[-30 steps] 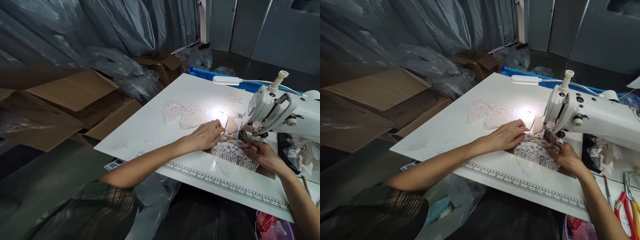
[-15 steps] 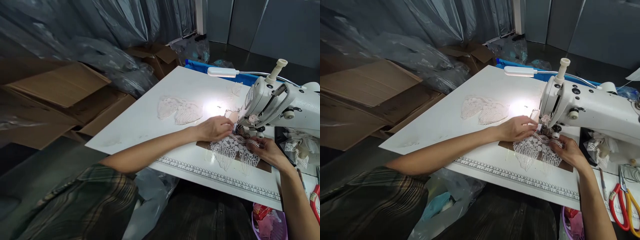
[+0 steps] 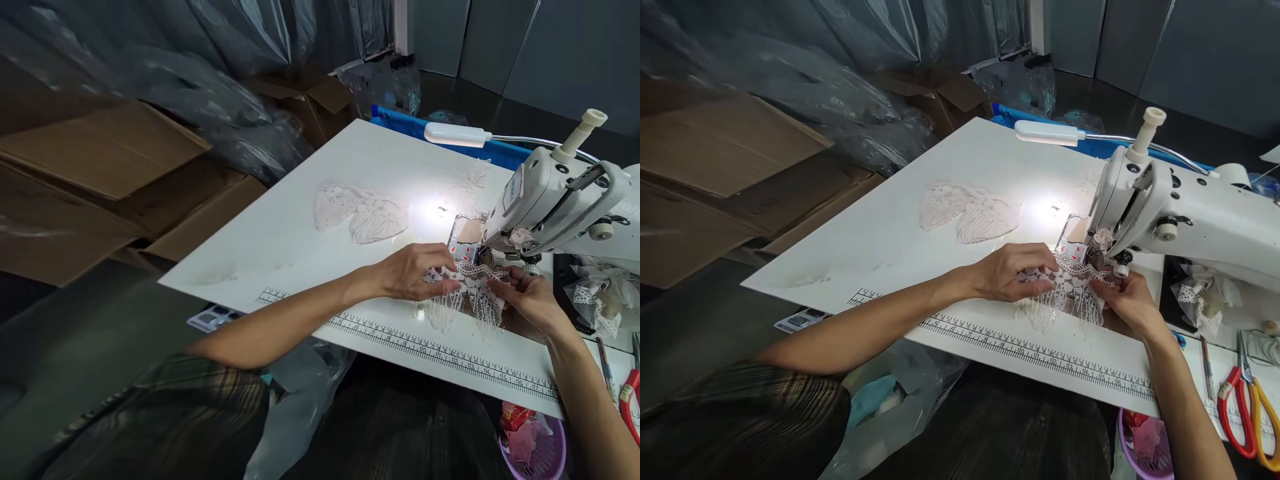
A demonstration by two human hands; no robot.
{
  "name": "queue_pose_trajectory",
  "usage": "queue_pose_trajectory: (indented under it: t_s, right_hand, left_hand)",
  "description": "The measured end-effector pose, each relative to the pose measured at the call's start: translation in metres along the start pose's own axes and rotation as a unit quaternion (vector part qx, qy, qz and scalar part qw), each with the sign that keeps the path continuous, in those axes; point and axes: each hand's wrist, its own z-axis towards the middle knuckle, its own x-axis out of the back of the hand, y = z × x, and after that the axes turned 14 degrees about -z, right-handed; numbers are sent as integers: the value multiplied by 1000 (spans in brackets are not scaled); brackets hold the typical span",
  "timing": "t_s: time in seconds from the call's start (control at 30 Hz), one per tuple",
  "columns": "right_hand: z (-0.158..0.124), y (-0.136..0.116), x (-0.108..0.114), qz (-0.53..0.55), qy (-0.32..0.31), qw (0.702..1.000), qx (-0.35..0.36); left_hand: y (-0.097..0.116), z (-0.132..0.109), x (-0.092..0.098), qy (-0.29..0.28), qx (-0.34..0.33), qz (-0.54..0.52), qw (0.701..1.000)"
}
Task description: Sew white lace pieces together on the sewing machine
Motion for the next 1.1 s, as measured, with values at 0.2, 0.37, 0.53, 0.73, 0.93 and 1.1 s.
queue_pose_trajectory:
  t_s: [0.2,0.37,0.53,0.73,0.93,1.1]
  right_hand:
    - [-1,-30,-24,47,-148,986,54]
    - [3,-16,-15,-246,42,955,161]
    - [5,8,-18,-388,105,830,387]
    - [12,20,-27,-462,153,769,415]
    - [17,23,-20,-350,148,828,411]
    - [12,21,-17,-314,145,837,424]
  left_hand:
    - [11,-3,2,-15,221,-146,964]
    - [16,-4,2,8,263,-13,965]
    - [16,-5,4,-1,285,8,959]
    - [18,2,10,9,348,30,937]
    - [20,10,10,38,400,-45,914]
    - [22,13,10,67,445,-99,887]
